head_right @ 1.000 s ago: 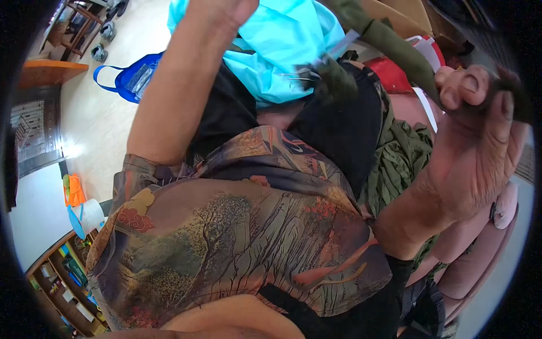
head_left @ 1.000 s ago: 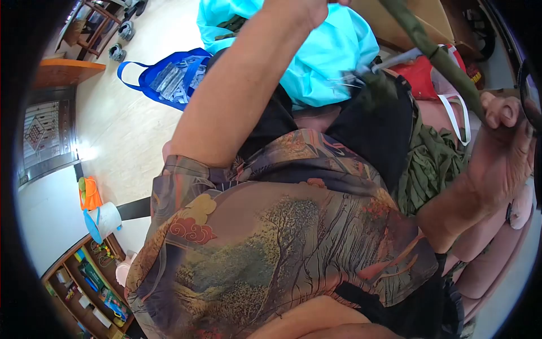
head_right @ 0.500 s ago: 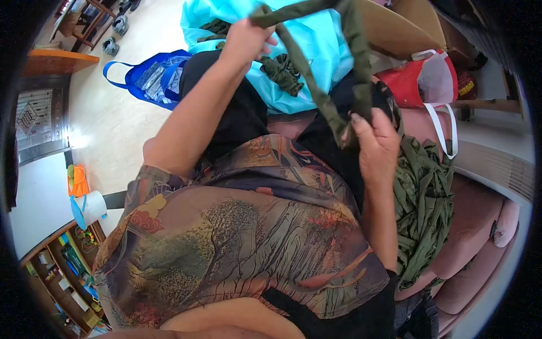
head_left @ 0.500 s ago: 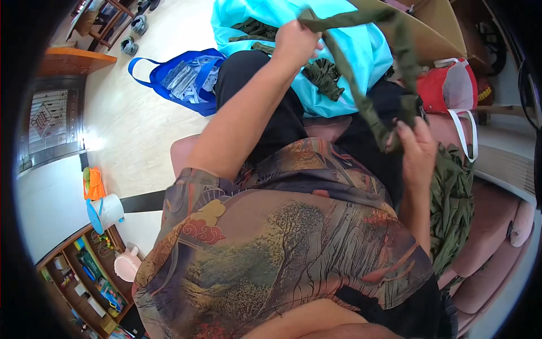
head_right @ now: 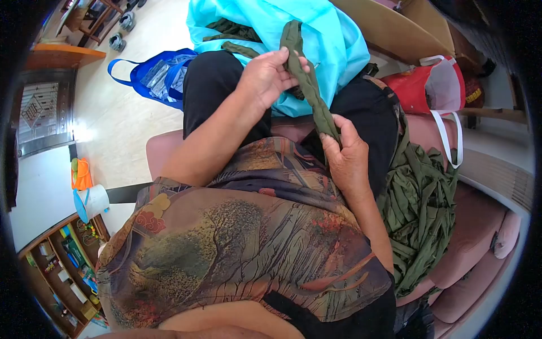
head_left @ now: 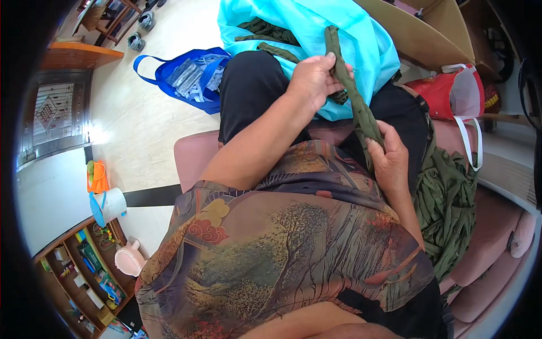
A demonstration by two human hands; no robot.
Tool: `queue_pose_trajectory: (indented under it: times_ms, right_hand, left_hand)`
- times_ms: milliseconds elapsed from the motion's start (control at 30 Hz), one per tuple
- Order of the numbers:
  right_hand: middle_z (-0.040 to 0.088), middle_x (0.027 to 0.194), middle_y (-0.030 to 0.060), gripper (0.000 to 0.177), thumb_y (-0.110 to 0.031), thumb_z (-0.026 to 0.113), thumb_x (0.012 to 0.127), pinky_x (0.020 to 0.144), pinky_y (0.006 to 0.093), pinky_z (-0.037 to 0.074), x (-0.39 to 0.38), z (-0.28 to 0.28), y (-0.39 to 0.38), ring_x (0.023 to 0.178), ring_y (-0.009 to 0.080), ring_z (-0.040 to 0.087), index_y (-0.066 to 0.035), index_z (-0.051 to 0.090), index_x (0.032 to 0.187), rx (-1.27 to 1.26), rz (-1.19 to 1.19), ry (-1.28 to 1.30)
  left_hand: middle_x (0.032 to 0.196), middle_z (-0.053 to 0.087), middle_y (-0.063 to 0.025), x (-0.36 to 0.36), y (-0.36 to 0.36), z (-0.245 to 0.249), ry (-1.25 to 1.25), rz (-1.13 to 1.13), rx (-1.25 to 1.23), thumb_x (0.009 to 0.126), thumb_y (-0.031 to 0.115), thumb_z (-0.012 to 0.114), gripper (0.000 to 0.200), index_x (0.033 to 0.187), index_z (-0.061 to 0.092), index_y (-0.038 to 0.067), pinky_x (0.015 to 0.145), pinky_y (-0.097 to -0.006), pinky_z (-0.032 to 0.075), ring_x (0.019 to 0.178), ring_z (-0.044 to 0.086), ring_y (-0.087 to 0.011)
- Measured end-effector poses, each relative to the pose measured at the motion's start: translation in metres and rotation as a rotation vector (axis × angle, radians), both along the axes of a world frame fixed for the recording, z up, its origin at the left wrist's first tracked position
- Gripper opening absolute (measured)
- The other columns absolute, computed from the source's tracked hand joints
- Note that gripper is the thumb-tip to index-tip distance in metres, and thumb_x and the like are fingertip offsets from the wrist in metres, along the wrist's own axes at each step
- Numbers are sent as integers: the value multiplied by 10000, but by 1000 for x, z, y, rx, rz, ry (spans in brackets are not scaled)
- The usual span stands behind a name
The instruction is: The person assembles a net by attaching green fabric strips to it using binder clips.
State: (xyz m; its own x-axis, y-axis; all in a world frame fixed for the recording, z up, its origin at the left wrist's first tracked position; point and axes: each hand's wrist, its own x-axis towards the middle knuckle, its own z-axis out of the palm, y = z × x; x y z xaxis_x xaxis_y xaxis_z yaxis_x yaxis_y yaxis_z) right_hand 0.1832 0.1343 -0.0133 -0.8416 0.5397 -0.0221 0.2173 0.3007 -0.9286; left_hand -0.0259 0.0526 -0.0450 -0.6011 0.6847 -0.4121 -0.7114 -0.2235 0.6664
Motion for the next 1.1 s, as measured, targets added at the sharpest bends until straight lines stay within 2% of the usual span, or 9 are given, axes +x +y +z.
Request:
queue_pose_trajectory:
  times_ms: [133, 233, 367, 467, 667, 867, 967, 1033, 1100]
  right_hand:
    - [635, 766, 71, 411, -26, 591, 874, 643, 275, 477, -4, 8, -4, 692, 100, 562, -52, 528, 1278, -74, -88, -86]
    - [654, 846, 122, 471, -13, 560, 848, 683, 286, 495, -11, 12, 7, 746, 132, 601, -57, 503, 1314, 213, -101, -149]
    - [661, 882, 113, 396, 1, 544, 835, 705, 277, 495, 2, -7, 18, 761, 124, 596, -33, 585, 1227, 171, -40, -27]
    - [662, 910, 35, 347, 27, 518, 852, 709, 222, 470, 9, 7, 14, 799, 57, 567, -15, 607, 1185, -17, -64, -47]
    - [661, 931, 25, 389, 37, 516, 851, 718, 214, 468, 10, 4, 7, 810, 50, 571, -17, 565, 1233, -98, -18, -52]
    - [665, 977, 60, 421, 44, 517, 850, 785, 231, 478, -2, -3, 8, 879, 69, 589, -24, 550, 1264, 89, -104, -17]
    - [670, 998, 68, 419, 50, 515, 847, 811, 239, 478, 3, 0, 18, 911, 82, 595, -23, 562, 1257, 81, -71, -46]
    - [674, 1007, 70, 415, 53, 513, 845, 819, 241, 478, 7, 4, 19, 922, 89, 599, -22, 570, 1249, 27, -67, -37]
    - [677, 1012, 70, 409, 56, 511, 843, 821, 242, 477, 10, 7, 15, 923, 93, 602, -19, 577, 1239, -33, -52, -10]
  left_hand:
    - [943, 668, -122, 34, 14, -8, -29, -82, -40, 974, 208, 562, 189, 973, 589, 21, 796, -405, 553, 834, 663, -235]
    - [872, 652, -80, 79, 17, -10, -15, -294, -107, 952, 197, 605, 144, 940, 598, 53, 706, -340, 564, 771, 658, -191]
    - [875, 633, -91, 65, 9, -3, 86, -566, -233, 919, 315, 663, 309, 1008, 600, 25, 736, -378, 565, 775, 651, -216]
    - [1047, 613, -181, 33, 17, 0, -49, -233, -209, 935, 383, 620, 455, 1114, 553, -29, 785, -419, 562, 920, 645, -297]
    - [843, 669, -117, 15, 36, -8, -61, -82, -139, 942, 362, 596, 335, 930, 583, 28, 685, -382, 553, 713, 669, -258]
    - [864, 677, -100, 84, 20, 3, 67, -496, -210, 955, 363, 558, 373, 938, 655, 2, 677, -388, 556, 763, 648, -188]
    - [943, 632, -173, 66, 10, 0, 83, -593, -132, 956, 461, 533, 507, 1037, 597, -35, 626, -375, 565, 778, 665, -280]
    - [992, 608, -180, 50, 18, 7, 29, -253, -197, 958, 479, 528, 520, 1091, 571, -22, 659, -398, 567, 812, 667, -297]
    - [947, 621, -150, 22, 23, -6, 51, -177, -138, 964, 416, 541, 429, 1040, 580, -4, 670, -414, 570, 786, 668, -301]
